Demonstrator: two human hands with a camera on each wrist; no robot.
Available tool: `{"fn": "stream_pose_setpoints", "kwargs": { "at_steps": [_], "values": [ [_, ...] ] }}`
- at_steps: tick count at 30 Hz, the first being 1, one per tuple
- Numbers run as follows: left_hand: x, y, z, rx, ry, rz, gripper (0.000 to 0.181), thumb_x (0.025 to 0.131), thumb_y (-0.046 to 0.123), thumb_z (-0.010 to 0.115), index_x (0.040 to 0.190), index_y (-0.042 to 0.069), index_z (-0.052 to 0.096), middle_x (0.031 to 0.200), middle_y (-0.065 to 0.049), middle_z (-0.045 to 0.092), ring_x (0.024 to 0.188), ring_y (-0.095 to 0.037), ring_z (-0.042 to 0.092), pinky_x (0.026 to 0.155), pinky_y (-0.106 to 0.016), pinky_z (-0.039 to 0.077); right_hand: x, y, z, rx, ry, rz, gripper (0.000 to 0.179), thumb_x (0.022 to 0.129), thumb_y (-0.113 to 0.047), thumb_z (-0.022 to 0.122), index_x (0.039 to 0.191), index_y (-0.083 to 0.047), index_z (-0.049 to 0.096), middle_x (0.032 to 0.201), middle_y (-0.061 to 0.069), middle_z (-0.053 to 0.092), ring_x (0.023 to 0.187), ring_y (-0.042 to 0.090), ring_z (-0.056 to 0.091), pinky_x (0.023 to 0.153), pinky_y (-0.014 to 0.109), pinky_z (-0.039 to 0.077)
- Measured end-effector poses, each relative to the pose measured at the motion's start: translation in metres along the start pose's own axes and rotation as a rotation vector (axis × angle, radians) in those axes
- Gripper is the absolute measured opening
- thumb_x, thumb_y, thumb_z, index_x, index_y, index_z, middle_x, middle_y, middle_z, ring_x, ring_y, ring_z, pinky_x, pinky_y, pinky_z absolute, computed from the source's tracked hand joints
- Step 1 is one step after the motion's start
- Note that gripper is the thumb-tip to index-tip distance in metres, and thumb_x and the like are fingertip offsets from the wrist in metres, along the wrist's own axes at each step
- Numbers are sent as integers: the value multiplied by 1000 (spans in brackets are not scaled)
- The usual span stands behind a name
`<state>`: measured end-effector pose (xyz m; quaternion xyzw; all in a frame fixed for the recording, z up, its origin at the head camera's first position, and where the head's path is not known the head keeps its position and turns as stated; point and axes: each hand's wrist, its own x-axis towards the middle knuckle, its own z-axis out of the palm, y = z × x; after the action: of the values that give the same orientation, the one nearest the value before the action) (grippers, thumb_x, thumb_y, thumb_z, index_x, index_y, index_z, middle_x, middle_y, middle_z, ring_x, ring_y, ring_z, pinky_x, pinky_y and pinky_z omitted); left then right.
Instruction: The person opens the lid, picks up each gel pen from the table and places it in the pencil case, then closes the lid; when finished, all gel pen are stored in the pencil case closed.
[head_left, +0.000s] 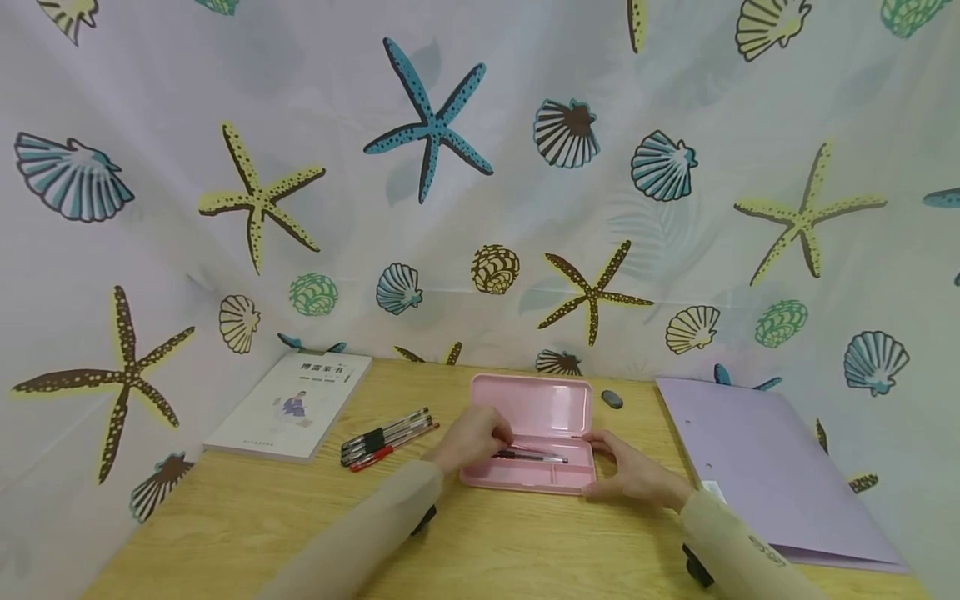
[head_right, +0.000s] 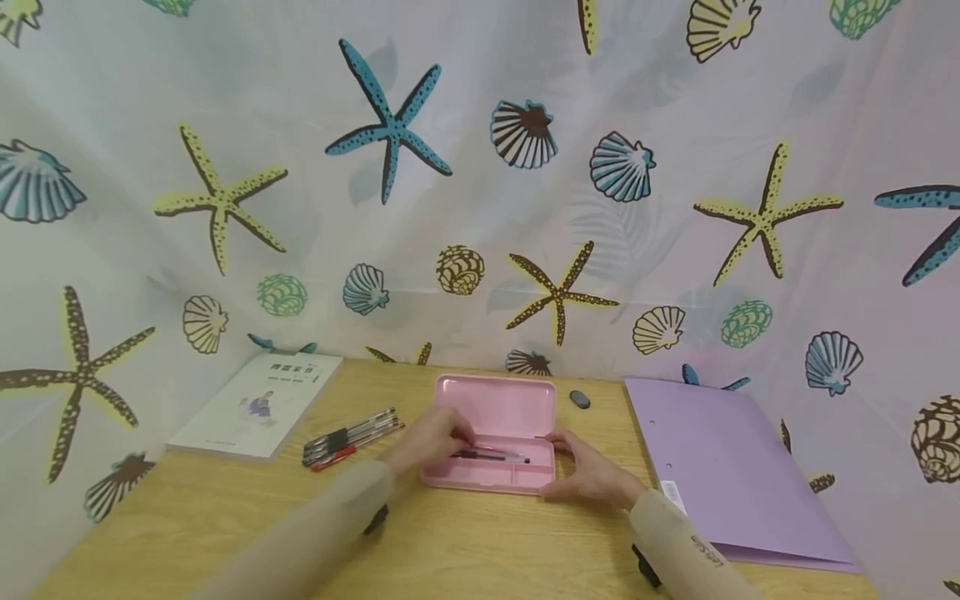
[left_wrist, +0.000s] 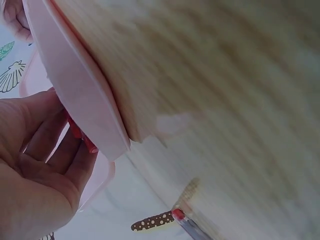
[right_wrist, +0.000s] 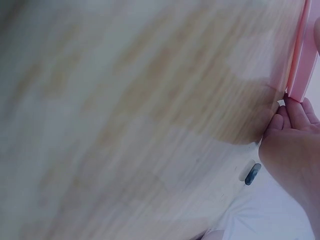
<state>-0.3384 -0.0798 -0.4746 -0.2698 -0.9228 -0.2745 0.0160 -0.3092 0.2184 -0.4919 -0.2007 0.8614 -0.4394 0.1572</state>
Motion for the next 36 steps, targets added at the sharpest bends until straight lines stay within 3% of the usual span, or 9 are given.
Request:
{"fn": "stream_pose_setpoints", "kwargs": {
  "at_steps": [9,19,31,36],
  "values": [
    [2,2,2,-1,-38,-22,17,85,-1,68,89,10,79,88,0,75,83,-12,65,83,-34,54,0,-2,0,-6,12,20,82,76,-27,85,143,-12,40,151,16,42,146,35,27,118,60,9],
    [-2,-3,-2,-78,-91,-8,26,85,-7,61,99,7,78,97,-4,75,90,-14,64,89,-38,53,0,-2,2,-8,15,20,81,76,-27,85,142,-12,40,150,15,43,145,34,28,118,59,10],
    [-5,-8,-9,-134,-96,14,28,83,-10,59,96,5,78,93,-4,75,86,-15,61,85,-36,53,1,-1,0,-12,10,28,81,76,-28,85,142,-13,40,151,15,43,146,35,27,118,60,10],
    [-4,-10,-9,-151,-96,-15,24,86,-7,62,97,7,78,95,-2,75,86,-13,61,87,-36,53,1,-2,0,-19,16,38,82,76,-29,85,143,-13,40,151,15,42,146,34,27,118,60,10]
  ]
}}
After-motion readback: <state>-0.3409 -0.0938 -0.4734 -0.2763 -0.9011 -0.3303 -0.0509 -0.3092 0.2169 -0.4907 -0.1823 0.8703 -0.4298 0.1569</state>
